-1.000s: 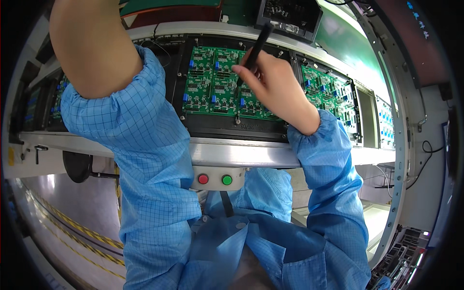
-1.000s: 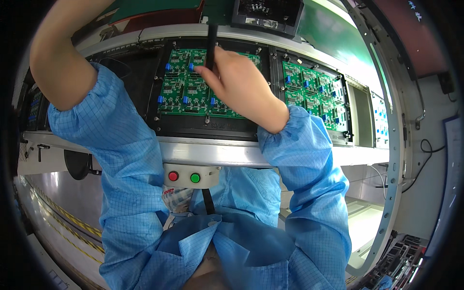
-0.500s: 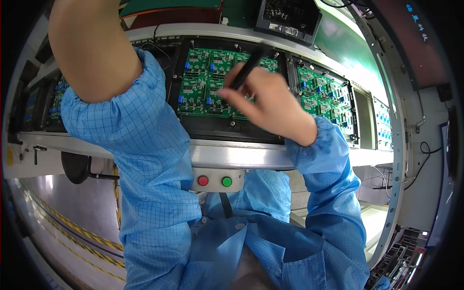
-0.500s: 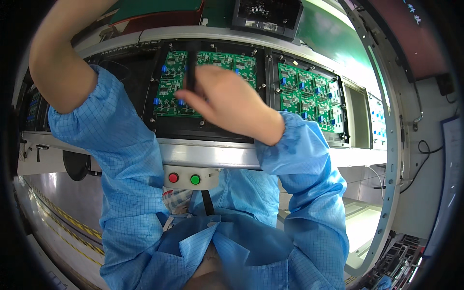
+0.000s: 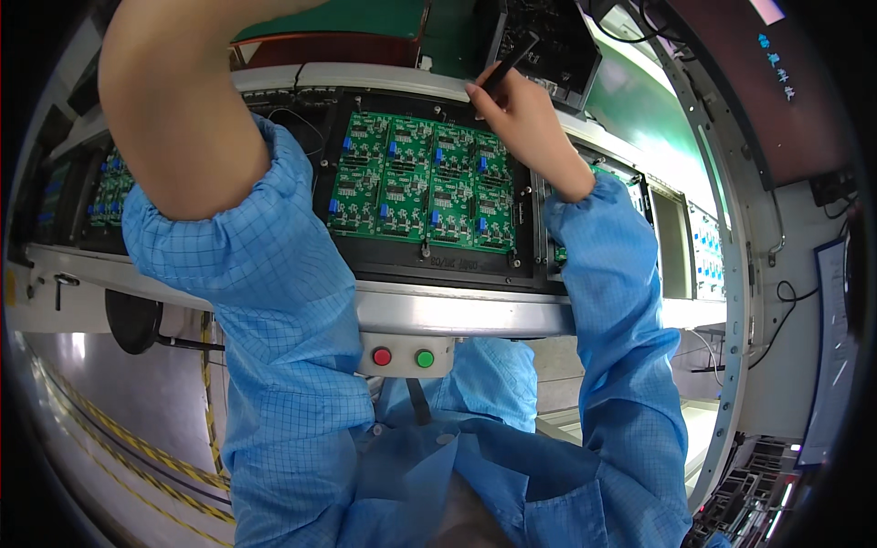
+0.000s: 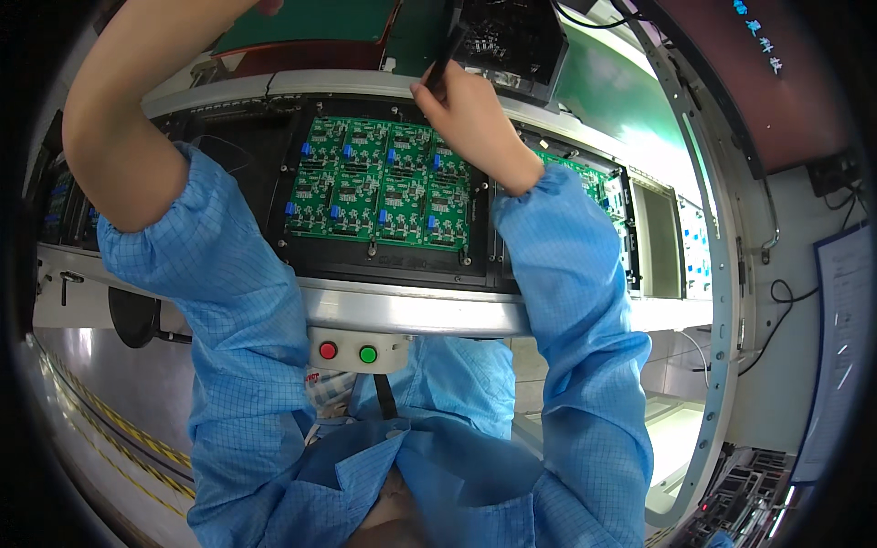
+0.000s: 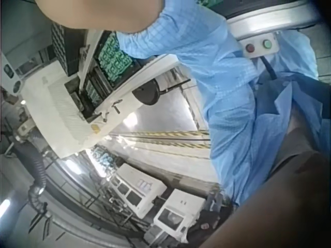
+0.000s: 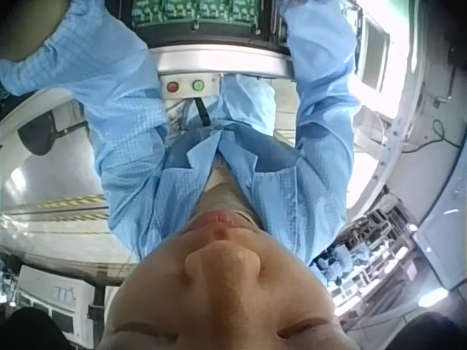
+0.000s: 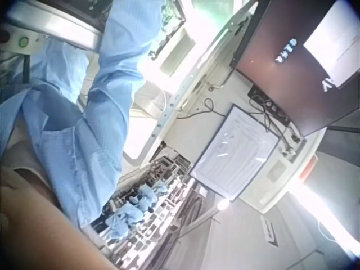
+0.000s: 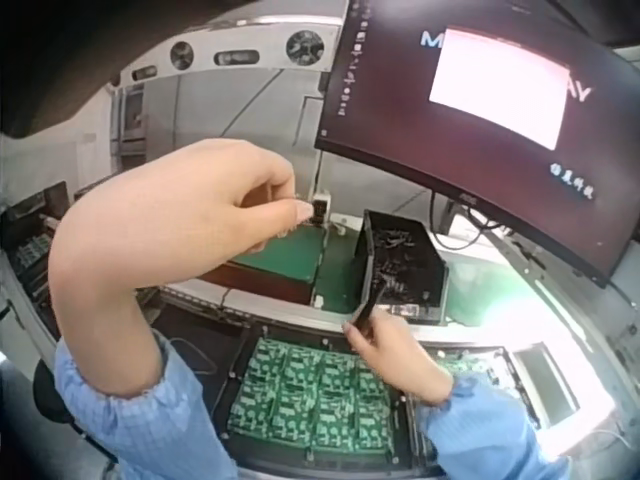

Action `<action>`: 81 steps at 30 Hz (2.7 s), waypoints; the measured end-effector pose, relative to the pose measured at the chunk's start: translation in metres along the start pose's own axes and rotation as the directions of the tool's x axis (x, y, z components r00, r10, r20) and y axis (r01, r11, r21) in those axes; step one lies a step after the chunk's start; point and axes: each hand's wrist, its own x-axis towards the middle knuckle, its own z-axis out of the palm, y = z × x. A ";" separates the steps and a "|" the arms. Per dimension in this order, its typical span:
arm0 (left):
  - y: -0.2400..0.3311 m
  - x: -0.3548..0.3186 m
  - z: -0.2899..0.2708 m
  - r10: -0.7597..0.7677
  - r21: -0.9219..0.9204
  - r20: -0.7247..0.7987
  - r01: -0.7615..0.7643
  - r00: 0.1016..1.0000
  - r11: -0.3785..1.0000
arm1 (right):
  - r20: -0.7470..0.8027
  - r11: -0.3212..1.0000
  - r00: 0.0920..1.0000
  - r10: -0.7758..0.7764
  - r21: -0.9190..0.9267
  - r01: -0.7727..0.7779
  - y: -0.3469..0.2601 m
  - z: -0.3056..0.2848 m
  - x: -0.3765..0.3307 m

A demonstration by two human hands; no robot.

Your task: Inspecting and testing printed circuit boards on an assembly line using a stylus tool.

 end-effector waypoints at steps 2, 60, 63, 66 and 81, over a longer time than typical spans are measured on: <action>0.006 0.004 -0.001 -0.112 -0.027 0.052 0.113 0.992 0.993 | 0.021 1.000 0.999 0.026 0.008 -0.026 0.005 0.006 0.005; 0.020 -0.002 0.037 0.052 0.048 -0.023 -0.051 0.998 0.998 | 0.088 0.988 0.987 -0.132 0.097 0.123 -0.030 0.011 -0.053; 0.017 -0.001 0.037 0.071 0.056 -0.054 -0.068 0.996 0.996 | 0.111 0.969 0.968 -0.223 0.134 0.208 -0.039 0.018 -0.060; 0.016 -0.001 0.038 0.048 0.027 -0.054 -0.046 0.997 0.999 | 0.197 0.960 0.941 -0.275 0.117 0.256 -0.048 0.025 -0.068; 0.025 0.010 0.005 -0.198 -0.034 0.106 0.202 0.975 0.979 | 0.125 0.992 0.986 -0.112 0.063 0.105 -0.045 0.005 -0.061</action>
